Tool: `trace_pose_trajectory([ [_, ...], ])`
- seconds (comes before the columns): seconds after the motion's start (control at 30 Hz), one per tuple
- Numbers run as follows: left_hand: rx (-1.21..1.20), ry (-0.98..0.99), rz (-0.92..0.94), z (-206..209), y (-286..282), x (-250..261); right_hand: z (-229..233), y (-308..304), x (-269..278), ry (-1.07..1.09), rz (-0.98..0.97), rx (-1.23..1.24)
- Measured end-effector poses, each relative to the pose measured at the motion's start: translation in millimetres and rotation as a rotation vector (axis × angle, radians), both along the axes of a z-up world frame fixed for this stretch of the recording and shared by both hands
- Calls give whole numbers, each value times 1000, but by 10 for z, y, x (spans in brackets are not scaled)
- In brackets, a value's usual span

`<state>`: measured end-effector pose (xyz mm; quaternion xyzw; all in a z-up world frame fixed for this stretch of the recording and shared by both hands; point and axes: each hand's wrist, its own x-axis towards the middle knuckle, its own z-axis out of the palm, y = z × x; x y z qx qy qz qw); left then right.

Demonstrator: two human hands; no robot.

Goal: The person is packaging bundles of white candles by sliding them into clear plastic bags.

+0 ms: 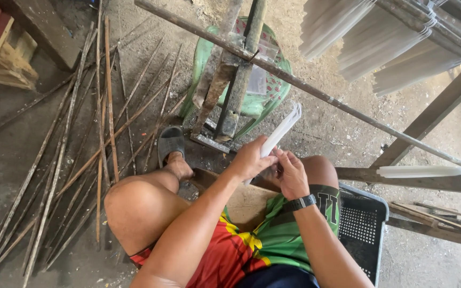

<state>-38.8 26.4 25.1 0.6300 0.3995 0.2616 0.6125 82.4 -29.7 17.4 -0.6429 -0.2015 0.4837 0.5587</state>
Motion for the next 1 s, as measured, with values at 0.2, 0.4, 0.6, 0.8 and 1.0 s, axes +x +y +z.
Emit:
trace_pose_trajectory([
  [0.2, -74, -62, 23, -124, 40, 3, 62, 8, -12, 38, 21, -22],
  [0.4, -100, -46, -41, 10, 44, -39, 103, 6, -81, 6, 2, 14],
  [0.6, -136, -161, 3, -50, 44, -83, -48, -9, 24, -42, 51, -16],
  [0.8, -77, -137, 33, -127, 132, -135, -67, -88, 240, -1197, 540, 42],
  [1.0, -1, -64, 33, -183, 120, -97, 144, -110, 136, -1145, 559, 235],
])
